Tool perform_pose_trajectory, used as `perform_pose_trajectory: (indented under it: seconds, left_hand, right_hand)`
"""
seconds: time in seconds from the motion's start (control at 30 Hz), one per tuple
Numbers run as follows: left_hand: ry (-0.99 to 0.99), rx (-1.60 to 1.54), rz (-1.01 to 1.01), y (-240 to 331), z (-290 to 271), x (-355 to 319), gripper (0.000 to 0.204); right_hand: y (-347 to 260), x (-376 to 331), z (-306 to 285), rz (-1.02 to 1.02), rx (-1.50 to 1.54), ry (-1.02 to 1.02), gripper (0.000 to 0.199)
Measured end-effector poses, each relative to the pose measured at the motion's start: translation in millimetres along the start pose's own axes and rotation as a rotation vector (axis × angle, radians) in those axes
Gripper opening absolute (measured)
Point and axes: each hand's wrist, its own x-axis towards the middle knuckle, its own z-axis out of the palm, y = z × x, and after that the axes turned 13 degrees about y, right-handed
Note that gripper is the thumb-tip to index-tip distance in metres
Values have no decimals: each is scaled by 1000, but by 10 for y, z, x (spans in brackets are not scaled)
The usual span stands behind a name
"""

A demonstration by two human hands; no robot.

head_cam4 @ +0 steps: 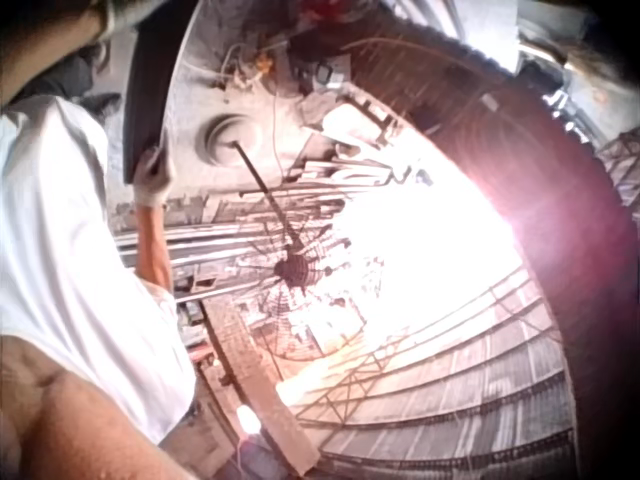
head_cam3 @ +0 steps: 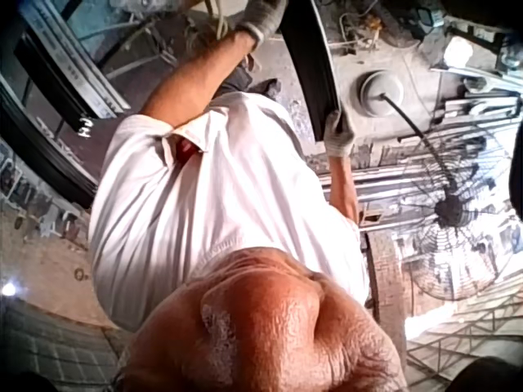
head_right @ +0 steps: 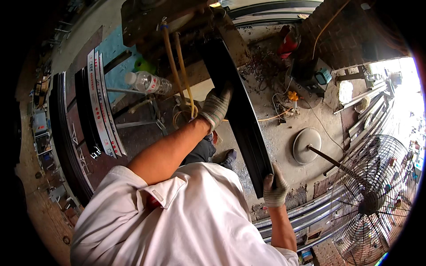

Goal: The person repeatedly picks up long black metal profiles from a workbench, carries them to a nearby stack, and places them on top. The person continues this cycle, handling one profile at a time and building a neat pile on the floor.

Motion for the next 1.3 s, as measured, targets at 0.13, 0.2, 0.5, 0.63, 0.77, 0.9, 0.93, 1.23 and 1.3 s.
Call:
perform_pose_trajectory:
  seconds: [0.13,0.2,0.5,0.63,0.77,0.9,0.93,1.23,1.3]
  left_hand:
    - [9,9,-10,-134,94,65,77]
    - [5,22,12,-117,86,85,78]
    - [5,0,-22,145,-61,-96,84]
    - [-27,24,-18,55,-53,-39,84]
    - [-7,117,39,-109,56,133,86]
    - [8,69,43,-172,56,116,87]
    - [-3,43,-3,-169,49,109,84]
    - [25,-86,-65,-336,249,63,80]
    - [68,-39,-65,-381,284,112,78]
  right_hand:
    - [39,-40,0,40,-36,10,36]
    - [33,-34,-1,55,-35,7,36]
    - [-24,-28,-21,45,-22,61,33]
    - [94,-65,53,-2,3,101,32]
    - [291,-92,175,18,24,96,35]
    - [520,-41,301,-16,11,40,36]
    - [576,-28,323,4,-32,-7,36]
    - [1270,-78,762,-31,-237,-56,32]
    - [1151,-126,745,-53,-228,-2,33]
